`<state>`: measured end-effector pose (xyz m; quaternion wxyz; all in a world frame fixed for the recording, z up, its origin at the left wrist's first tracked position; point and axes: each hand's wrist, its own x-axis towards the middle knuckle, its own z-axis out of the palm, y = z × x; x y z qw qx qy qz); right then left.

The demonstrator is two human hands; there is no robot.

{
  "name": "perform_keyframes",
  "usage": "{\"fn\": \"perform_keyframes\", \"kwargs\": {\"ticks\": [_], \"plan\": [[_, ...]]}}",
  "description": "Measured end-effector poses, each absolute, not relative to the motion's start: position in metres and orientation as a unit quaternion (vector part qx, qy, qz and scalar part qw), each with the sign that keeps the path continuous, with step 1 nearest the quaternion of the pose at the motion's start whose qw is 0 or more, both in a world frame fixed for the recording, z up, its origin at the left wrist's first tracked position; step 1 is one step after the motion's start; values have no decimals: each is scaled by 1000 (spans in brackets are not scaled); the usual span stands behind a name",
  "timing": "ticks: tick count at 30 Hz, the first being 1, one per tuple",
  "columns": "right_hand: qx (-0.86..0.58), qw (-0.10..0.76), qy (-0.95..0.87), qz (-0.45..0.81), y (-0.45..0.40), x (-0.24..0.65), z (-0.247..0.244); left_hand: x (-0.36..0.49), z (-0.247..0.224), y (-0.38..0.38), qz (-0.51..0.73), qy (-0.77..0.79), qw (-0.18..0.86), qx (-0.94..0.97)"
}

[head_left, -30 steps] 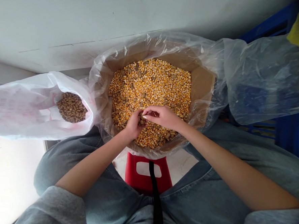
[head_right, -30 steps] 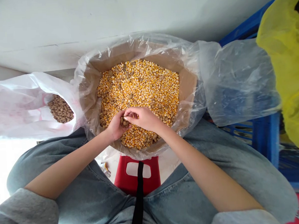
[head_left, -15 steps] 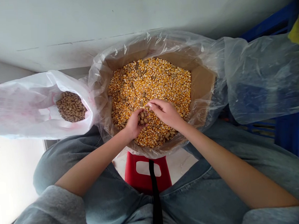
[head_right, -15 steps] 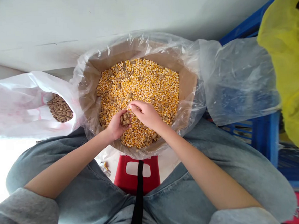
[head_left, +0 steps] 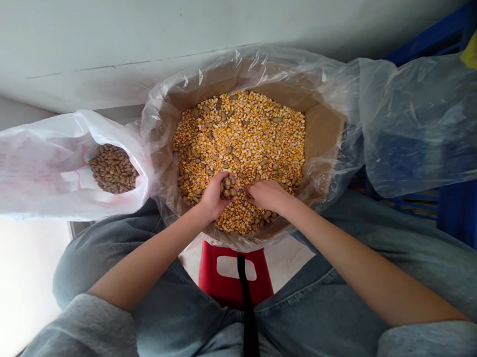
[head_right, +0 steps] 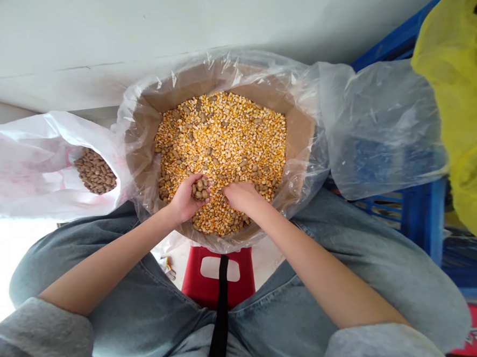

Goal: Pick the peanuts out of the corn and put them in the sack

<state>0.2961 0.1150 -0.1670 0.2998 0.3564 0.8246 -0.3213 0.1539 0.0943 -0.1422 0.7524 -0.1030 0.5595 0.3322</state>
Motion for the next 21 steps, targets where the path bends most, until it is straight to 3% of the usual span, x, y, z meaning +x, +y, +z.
{"fn": "perform_keyframes", "kwargs": {"ticks": [15, 18, 21], "plan": [[376, 283, 823, -317, 118, 294, -164, 155, -141, 95, 328, 558, 753, -120], [428, 233, 812, -320, 126, 294, -157, 154, -141, 95, 332, 555, 753, -118], [496, 125, 789, -340, 132, 292, -149, 154, -141, 95, 334, 558, 750, -119]]}}
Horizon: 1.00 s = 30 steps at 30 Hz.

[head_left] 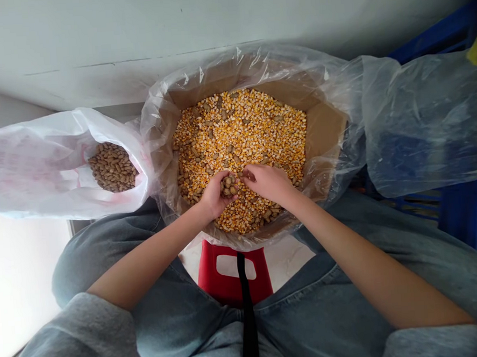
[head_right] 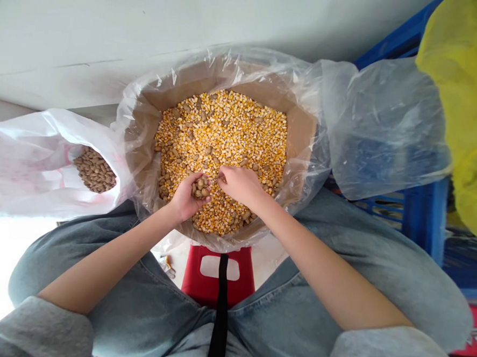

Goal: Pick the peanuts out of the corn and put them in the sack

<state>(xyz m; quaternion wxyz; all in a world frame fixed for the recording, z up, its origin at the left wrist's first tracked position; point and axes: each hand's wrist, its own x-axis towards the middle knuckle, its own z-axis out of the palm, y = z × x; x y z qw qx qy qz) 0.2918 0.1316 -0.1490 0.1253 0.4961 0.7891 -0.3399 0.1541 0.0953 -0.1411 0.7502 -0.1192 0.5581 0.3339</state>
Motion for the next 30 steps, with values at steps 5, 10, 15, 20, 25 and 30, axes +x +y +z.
{"fn": "perform_keyframes", "kwargs": {"ticks": [5, 10, 15, 20, 25, 30], "plan": [[509, -63, 746, -424, 133, 287, -137, 155, -142, 96, 335, 563, 746, -120], [414, -86, 760, -494, 131, 285, -132, 156, -142, 96, 335, 575, 737, -121], [382, -76, 774, -499, 130, 285, -135, 156, -140, 96, 332, 576, 738, -113], [368, -103, 763, -521, 130, 286, -135, 157, -138, 98, 333, 580, 734, -116], [387, -148, 724, -551, 132, 287, -130, 156, -137, 98, 339, 570, 737, -131], [399, -184, 690, -575, 131, 287, -127, 149, -135, 91, 353, 551, 745, -129]]}}
